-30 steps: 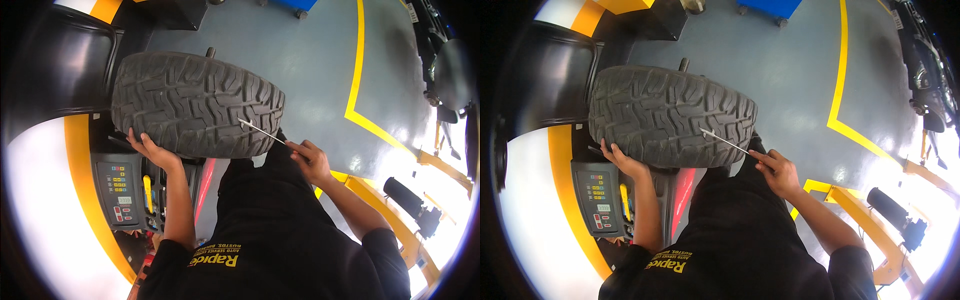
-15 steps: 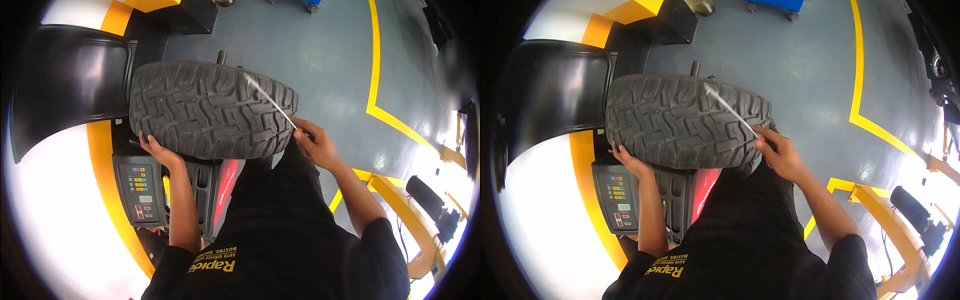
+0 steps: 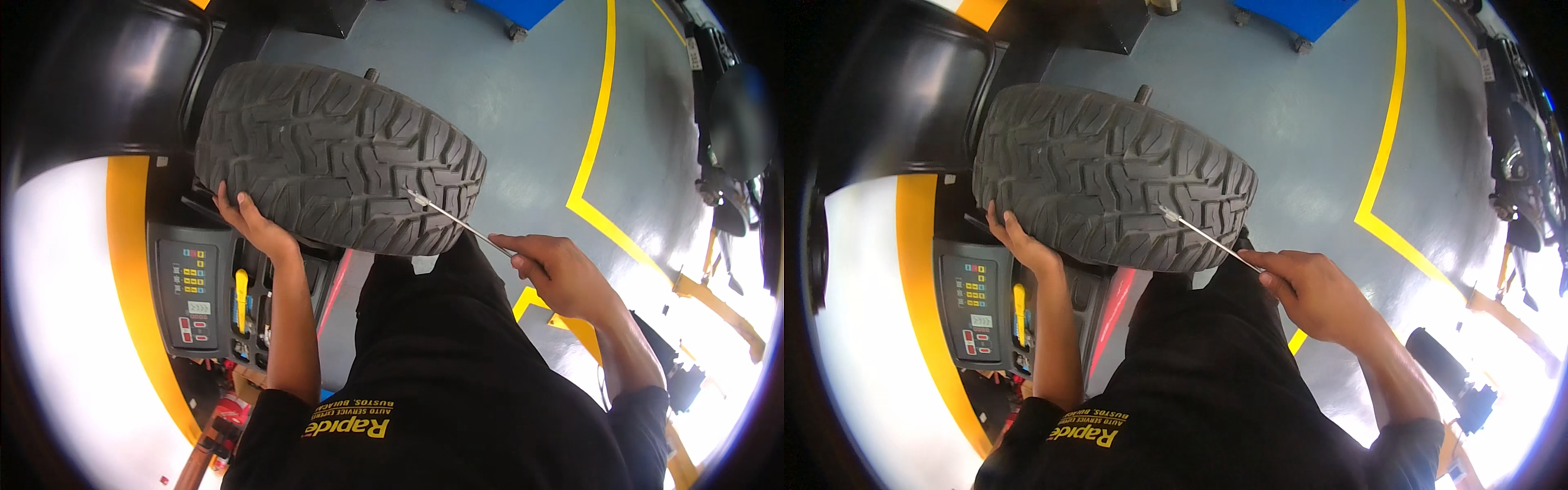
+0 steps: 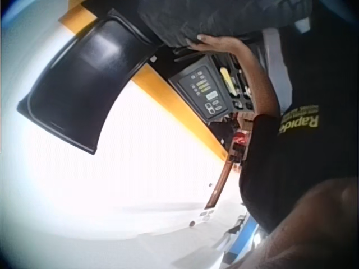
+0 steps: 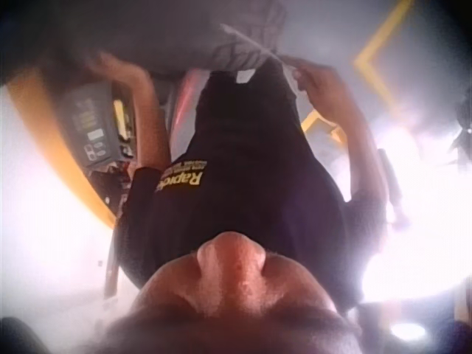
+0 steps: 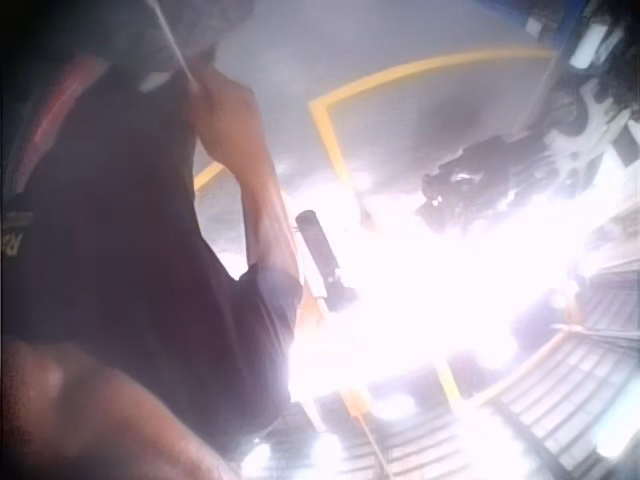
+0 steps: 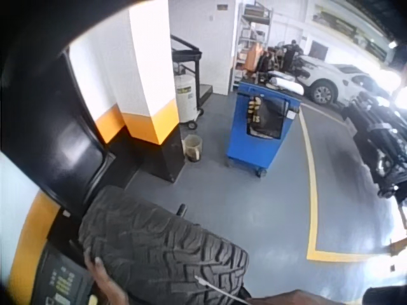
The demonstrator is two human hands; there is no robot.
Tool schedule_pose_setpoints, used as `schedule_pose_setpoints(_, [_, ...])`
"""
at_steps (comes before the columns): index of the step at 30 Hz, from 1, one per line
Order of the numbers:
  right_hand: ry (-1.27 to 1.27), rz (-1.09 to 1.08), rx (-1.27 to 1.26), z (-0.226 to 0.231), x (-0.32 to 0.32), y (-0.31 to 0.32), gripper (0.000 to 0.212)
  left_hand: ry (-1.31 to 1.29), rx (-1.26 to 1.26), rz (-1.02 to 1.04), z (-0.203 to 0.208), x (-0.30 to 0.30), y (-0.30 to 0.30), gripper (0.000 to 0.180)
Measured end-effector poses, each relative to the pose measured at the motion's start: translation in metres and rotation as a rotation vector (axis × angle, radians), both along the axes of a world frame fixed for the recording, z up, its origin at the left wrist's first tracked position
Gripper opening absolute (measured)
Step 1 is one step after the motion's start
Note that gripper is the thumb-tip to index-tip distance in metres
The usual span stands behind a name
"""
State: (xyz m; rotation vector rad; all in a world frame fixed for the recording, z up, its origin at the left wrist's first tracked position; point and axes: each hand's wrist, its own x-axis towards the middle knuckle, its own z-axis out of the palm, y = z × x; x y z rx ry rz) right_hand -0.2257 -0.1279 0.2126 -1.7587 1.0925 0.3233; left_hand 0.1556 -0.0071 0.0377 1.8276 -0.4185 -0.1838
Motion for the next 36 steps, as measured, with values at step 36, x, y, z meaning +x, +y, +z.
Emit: schedule_pose_setpoints(36, [0.215, 0.853, -0.5, 0.075, 0.106, -0.088, 0.032, -0.01, -0.073, 0.113, -0.001, -0.006, -0.003, 0.059])
